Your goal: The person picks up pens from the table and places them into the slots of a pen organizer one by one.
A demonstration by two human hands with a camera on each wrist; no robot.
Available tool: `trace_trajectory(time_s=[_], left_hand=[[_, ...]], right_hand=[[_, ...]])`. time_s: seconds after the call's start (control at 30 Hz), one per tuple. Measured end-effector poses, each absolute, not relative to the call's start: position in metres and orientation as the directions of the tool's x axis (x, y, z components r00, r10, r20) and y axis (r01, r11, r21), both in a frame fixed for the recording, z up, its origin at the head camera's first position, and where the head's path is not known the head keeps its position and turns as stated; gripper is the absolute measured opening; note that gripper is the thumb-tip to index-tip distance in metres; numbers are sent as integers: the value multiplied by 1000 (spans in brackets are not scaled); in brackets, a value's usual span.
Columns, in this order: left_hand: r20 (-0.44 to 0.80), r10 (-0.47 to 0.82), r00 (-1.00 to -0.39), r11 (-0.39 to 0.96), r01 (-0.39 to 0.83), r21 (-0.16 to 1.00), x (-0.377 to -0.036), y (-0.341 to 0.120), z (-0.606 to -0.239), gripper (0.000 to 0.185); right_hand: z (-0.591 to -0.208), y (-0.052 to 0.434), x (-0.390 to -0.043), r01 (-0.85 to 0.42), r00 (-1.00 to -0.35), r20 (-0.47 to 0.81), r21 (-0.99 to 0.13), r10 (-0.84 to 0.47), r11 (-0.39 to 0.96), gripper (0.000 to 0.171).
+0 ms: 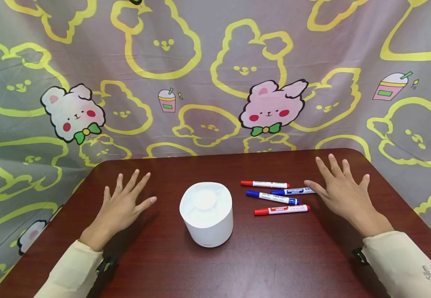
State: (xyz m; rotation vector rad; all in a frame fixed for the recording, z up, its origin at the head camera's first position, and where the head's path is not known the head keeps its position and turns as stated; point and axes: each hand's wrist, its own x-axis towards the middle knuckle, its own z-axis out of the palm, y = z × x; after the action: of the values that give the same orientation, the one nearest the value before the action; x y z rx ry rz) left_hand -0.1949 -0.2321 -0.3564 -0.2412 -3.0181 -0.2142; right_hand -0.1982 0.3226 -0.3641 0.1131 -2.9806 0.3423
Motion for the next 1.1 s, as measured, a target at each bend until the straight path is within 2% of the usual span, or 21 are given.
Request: trace_trajectory(time_s=[0.3,0.53,0.8,1.1], left_hand=[[126,164,-978,971,183,155,-193,-226,-355,89],[57,217,-975,887,221,404,-191,-215,-351,110],[12,327,-945,760,271,590,-186,-202,-353,118],[53,489,-871,453,305,837,-182,-183,-361,123]], right_hand=[[-367,327,-204,-85,-989,141,-255,-50,963,93],[-366,339,-213,-109,-994,68,-340,-92,934,96],[-369,345,-219,-96,-995,30,-384,-91,918,95],[-375,354,-227,-84,-996,37,-432,-75,898,82]])
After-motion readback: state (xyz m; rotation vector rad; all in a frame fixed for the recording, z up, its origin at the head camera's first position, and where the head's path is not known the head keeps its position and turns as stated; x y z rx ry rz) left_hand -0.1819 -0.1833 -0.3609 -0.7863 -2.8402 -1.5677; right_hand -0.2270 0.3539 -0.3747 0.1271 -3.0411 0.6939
